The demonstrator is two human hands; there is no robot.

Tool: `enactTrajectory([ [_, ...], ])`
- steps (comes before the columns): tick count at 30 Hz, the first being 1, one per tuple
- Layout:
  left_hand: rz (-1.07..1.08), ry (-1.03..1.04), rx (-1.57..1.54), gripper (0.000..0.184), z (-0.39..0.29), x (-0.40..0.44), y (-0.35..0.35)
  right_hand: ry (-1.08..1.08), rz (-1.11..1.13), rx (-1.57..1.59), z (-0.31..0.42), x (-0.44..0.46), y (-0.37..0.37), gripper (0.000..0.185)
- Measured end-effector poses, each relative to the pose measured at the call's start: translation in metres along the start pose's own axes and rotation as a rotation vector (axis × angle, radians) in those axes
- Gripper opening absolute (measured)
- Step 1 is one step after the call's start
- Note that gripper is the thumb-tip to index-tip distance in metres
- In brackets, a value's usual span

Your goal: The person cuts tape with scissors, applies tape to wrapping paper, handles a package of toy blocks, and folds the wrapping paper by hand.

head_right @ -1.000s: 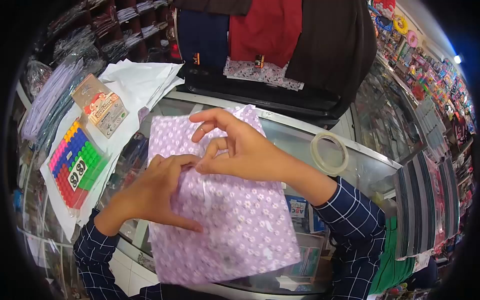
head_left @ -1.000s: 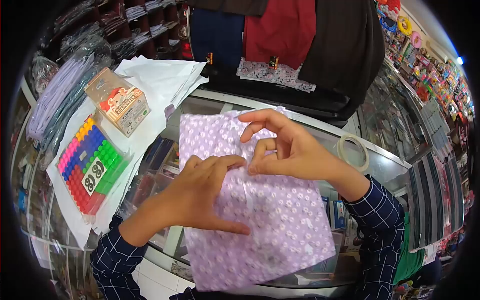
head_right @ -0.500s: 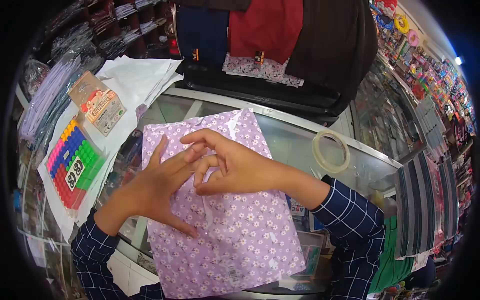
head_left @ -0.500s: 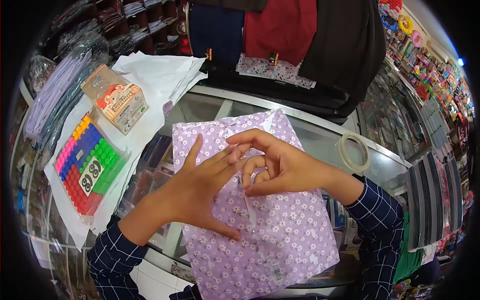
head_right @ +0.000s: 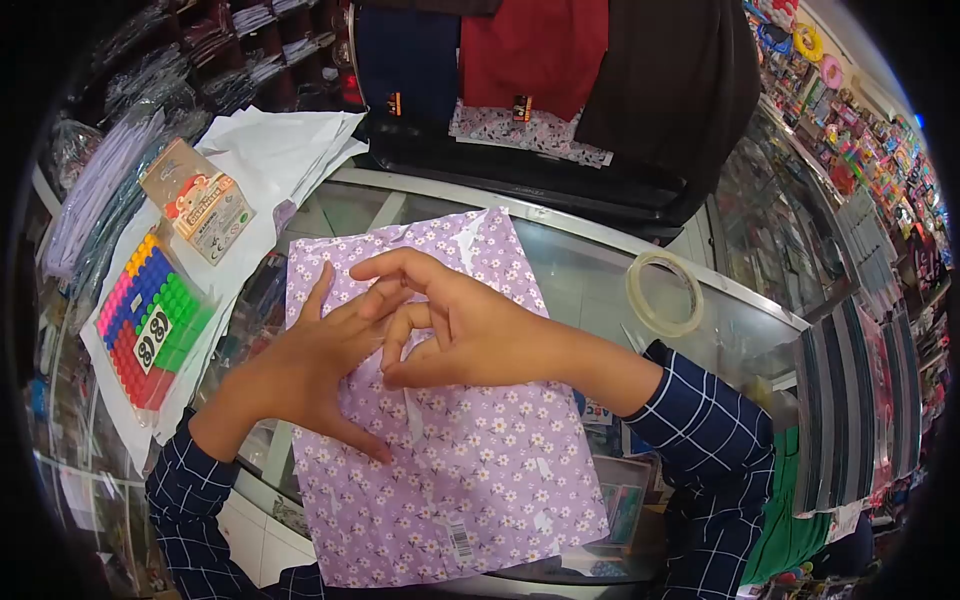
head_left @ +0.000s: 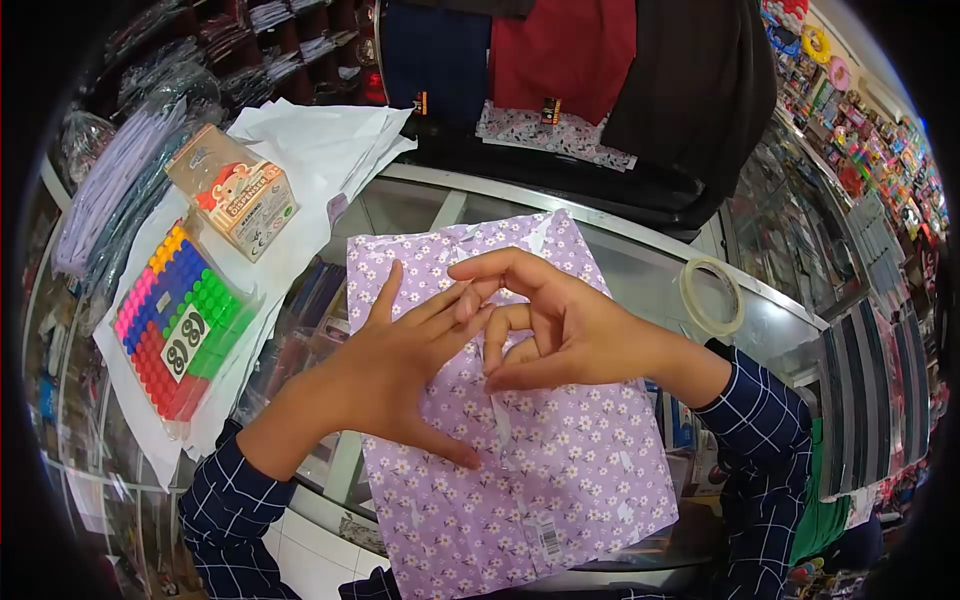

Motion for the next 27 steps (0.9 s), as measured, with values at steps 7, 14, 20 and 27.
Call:
enactTrajectory([
  [7,0.030,-0.006,0.028,0.123,0.001,-0.001,0.002,0.022,-0.002,-0.025,-0.011,0.001,-0.002,0.085],
  [14,0.017,0.005,0.014,0.123,0.000,-0.001,0.002,0.096,0.026,0.052,-0.014,0.000,-0.004,0.088],
  [20,-0.001,0.007,-0.002,0.126,0.000,-0.001,0.003,0.081,-0.003,0.028,-0.021,0.000,-0.005,0.087],
  [27,0.009,0.008,0.043,0.125,0.002,-0.001,0.005,0.072,-0.033,-0.061,-0.027,0.001,-0.008,0.086],
])
Point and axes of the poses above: each hand's wrist, its own x-axis towards the middle knuckle, its own y-axis out of the palm, z = x × y, the point moved 3 cm from there along x, towards the middle knuckle, and after that the axes turned 7 degrees about z, right-handed, at the moved point
